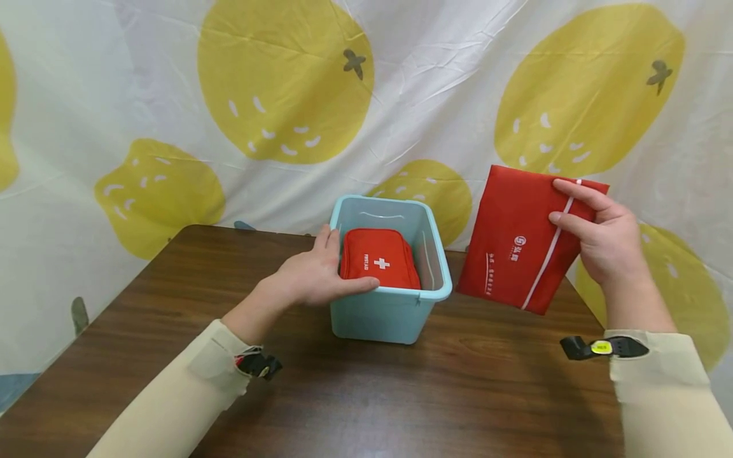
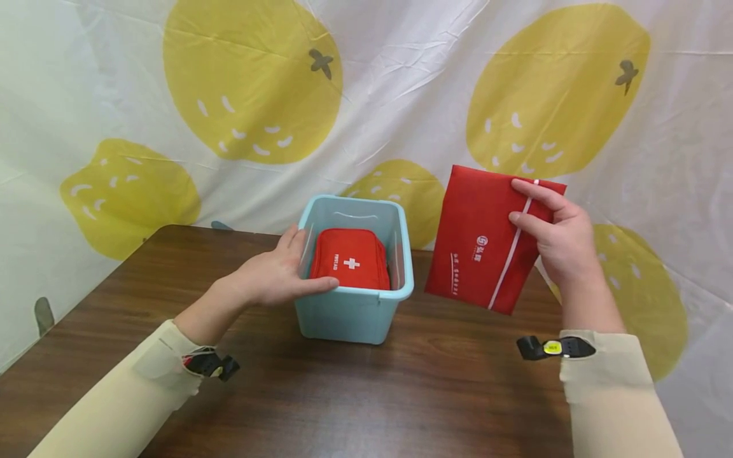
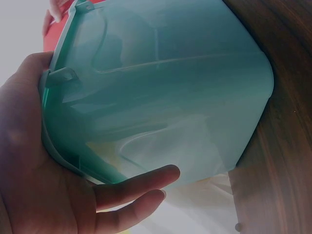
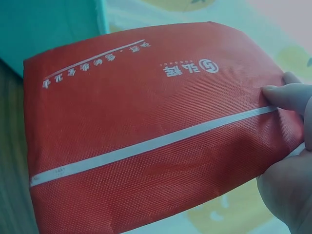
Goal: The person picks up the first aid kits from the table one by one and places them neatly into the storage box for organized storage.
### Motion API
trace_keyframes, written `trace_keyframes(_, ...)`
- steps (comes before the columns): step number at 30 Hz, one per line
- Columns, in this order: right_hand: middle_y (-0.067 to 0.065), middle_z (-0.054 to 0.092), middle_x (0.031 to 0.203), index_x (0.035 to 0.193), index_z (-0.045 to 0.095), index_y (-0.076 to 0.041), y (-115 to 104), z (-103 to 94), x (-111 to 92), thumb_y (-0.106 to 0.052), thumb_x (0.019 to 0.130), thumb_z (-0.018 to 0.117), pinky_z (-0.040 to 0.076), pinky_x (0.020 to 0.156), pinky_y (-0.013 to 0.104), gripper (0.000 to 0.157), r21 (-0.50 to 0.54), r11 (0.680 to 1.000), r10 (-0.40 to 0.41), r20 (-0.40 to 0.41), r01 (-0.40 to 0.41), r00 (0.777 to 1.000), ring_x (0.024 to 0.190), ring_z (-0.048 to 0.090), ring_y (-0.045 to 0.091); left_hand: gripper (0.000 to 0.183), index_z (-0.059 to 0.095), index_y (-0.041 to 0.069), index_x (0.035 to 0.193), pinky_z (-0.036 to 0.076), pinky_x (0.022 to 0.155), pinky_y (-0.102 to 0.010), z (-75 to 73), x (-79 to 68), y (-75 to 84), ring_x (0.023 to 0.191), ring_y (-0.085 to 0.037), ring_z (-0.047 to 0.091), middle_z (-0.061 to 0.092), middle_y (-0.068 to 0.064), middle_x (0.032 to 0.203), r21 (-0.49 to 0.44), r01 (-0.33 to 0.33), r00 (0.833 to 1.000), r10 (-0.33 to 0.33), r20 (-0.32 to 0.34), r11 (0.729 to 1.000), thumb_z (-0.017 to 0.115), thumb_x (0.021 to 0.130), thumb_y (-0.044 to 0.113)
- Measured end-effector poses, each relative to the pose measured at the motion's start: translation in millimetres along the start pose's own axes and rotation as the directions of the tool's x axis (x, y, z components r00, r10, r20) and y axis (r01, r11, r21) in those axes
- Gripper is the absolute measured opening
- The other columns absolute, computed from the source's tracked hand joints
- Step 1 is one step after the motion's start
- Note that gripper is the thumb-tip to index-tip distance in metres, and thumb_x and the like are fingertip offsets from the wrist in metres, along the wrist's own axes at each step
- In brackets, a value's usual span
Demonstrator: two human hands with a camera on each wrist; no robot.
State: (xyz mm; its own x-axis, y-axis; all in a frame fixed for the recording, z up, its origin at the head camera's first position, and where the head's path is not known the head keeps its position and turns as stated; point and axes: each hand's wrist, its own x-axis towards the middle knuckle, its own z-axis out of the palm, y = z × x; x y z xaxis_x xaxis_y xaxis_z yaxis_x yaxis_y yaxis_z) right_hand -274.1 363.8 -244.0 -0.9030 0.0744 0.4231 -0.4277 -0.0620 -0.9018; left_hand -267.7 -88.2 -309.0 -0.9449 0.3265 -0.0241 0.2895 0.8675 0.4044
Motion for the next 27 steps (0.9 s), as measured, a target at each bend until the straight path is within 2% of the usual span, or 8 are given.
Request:
trace_keyframes(9,0.004,0.063,0.136,0.146,0.071,-0.005,-25.1,16.3,0.7,0.01,0.097,0.074,0.065,0.08,0.022,0.051,0.021,0.994,-0.107,-0.049,0.108,0.993,0.117,0.067,0.017,0.13,0.01,0.003,0.175,0.061,0.102,-0.051,0.6,0.4,-0.2,0.135,-0.037,0.062,0.011,-0.013,0.182,0.008,-0.002,1.0,0.002,-0.004,1.0,0.058,0.089,0.088)
trace_keyframes(15,0.004,0.064,0.137,0.144,0.072,-0.005,-41.8,24.6,0.9,0.008,0.095,0.078,0.064,0.08,0.02,0.05,0.025,0.989,-0.139,-0.116,0.143,0.983,0.121,0.063,0.019,0.13,0.01,0.004,0.175,0.061,0.1,-0.05,0.4,-0.1,0.1,0.135,-0.036,0.061,0.012,-0.013,0.182,0.003,-0.004,1.0,0.004,-0.005,1.0,0.059,0.088,0.087)
trace_keyframes(21,0.006,0.067,0.137,0.143,0.072,-0.002,-56.4,33.4,1.1,0.008,0.093,0.08,0.064,0.08,0.021,0.051,0.063,0.979,-0.182,-0.158,0.194,0.971,0.124,0.062,0.02,0.128,0.011,0.005,0.174,0.062,0.099,-0.05,0.9,1.1,-0.7,0.135,-0.036,0.061,0.014,-0.013,0.18,-0.003,-0.005,1.0,0.005,-0.005,1.0,0.06,0.089,0.087)
trace_keyframes(27,0.011,0.07,0.133,0.137,0.074,0.003,-66.1,47.1,6.2,0.012,0.089,0.081,0.065,0.079,0.024,0.049,0.096,0.957,-0.25,-0.205,0.274,0.946,0.121,0.064,0.024,0.128,0.011,0.005,0.174,0.062,0.099,-0.05,0.9,1.3,-1.1,0.134,-0.036,0.061,0.015,-0.013,0.18,-0.003,-0.005,1.0,0.005,-0.009,1.0,0.06,0.089,0.086)
